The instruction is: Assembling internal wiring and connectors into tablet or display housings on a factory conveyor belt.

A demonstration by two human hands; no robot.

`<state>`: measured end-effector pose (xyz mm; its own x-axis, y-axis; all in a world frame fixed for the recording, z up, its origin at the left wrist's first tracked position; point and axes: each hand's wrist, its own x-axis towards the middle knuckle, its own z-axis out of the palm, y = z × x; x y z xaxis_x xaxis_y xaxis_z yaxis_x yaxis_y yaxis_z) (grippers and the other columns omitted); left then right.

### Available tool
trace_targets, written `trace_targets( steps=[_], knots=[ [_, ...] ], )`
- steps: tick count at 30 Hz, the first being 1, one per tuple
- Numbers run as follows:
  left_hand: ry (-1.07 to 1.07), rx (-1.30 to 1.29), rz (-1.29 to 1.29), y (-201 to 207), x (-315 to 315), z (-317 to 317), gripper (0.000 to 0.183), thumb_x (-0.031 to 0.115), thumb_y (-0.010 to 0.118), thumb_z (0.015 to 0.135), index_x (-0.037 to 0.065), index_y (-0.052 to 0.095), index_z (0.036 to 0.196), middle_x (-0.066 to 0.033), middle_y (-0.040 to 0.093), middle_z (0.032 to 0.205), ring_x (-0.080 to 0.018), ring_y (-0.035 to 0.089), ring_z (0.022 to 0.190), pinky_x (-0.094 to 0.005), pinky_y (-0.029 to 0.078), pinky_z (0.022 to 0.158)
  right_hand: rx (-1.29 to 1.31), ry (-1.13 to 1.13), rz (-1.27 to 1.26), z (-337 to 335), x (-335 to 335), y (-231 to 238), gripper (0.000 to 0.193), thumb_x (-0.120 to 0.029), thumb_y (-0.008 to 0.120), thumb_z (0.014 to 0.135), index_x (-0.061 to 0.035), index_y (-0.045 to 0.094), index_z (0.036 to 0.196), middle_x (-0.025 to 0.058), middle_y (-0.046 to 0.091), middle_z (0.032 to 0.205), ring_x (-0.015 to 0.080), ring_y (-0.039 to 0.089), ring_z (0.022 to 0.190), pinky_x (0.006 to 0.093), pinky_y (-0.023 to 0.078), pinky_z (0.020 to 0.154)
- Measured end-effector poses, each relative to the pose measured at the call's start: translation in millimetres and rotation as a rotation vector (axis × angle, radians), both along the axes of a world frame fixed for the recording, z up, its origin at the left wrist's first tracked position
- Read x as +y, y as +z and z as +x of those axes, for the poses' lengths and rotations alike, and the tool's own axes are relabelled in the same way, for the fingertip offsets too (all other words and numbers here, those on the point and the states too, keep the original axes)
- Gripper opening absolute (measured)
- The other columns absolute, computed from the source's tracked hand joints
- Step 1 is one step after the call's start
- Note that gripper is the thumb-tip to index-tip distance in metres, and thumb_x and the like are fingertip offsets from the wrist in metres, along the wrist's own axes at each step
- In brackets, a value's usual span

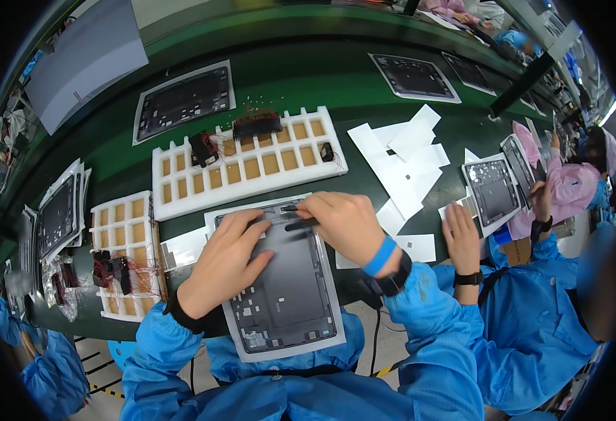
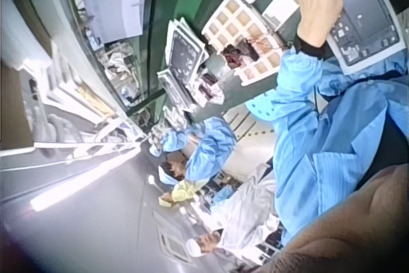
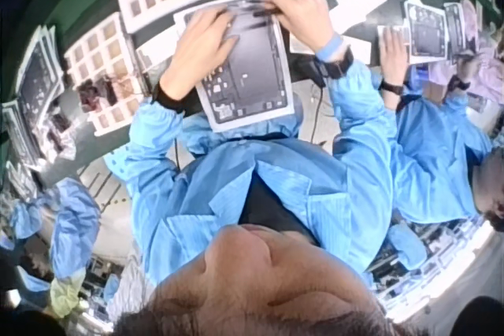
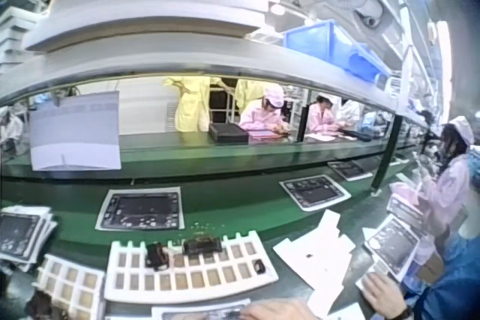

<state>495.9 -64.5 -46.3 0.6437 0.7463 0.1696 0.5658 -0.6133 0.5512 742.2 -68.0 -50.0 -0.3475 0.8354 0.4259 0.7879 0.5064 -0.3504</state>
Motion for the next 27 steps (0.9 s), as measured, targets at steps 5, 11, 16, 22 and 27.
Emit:
trace_targets(
  steps=[5,11,16,22,27],
  knots=[
    [-0.029,0.101,0.121,-11.7,7.3,6.2,0.047,0.012,0.074,0.081,-0.005,0.059,0.122,-0.0189,0.056,0.133,-0.0366,0.050,0.128,-0.0416,0.043,0.108,-0.109,0.144,0.095,-9.2,21.0,-19.8,0.014,-0.008,0.069,0.076,-0.0098,0.067,0.089,0.0019,0.066,0.092,0.0208,0.069,0.081,0.0334,0.056,0.063],
    [-0.060,0.080,0.109,-8.7,9.0,3.1,0.051,0.009,0.075,0.078,-0.006,0.058,0.124,-0.0186,0.056,0.127,-0.0366,0.051,0.125,-0.0416,0.044,0.106,-0.275,0.196,0.196,-8.1,22.6,-23.7,0.014,-0.011,0.066,0.075,-0.0085,0.067,0.089,0.0004,0.062,0.090,0.0152,0.066,0.078,0.0282,0.054,0.061],
    [0.022,0.036,0.074,-10.5,14.2,4.4,0.050,0.006,0.075,0.077,-0.006,0.059,0.122,-0.0164,0.056,0.113,-0.0360,0.052,0.116,-0.0419,0.047,0.100,-0.355,0.195,0.244,-8.1,24.6,-20.4,0.014,-0.010,0.066,0.073,-0.0062,0.066,0.086,0.0015,0.058,0.085,0.0143,0.064,0.077,0.0266,0.054,0.060],
    [-0.027,0.041,0.045,-16.2,16.7,-1.8,0.040,0.003,0.075,0.078,-0.001,0.064,0.116,-0.0140,0.054,0.110,-0.0348,0.051,0.116,-0.0419,0.048,0.097,-0.391,0.200,0.253,-9.5,22.6,-24.1,0.014,-0.011,0.066,0.072,-0.0048,0.066,0.085,0.0027,0.057,0.085,0.0154,0.064,0.077,0.0258,0.054,0.059],
    [-0.044,0.063,-0.011,-12.9,14.8,-6.6,0.038,0.002,0.073,0.079,0.001,0.065,0.116,-0.0133,0.056,0.116,-0.0352,0.050,0.122,-0.0422,0.048,0.100,-0.414,0.210,0.216,-17.1,18.6,-25.1,0.023,-0.008,0.067,0.078,0.0005,0.069,0.099,0.0034,0.056,0.087,0.0154,0.063,0.078,0.0265,0.054,0.058]
  ],
)
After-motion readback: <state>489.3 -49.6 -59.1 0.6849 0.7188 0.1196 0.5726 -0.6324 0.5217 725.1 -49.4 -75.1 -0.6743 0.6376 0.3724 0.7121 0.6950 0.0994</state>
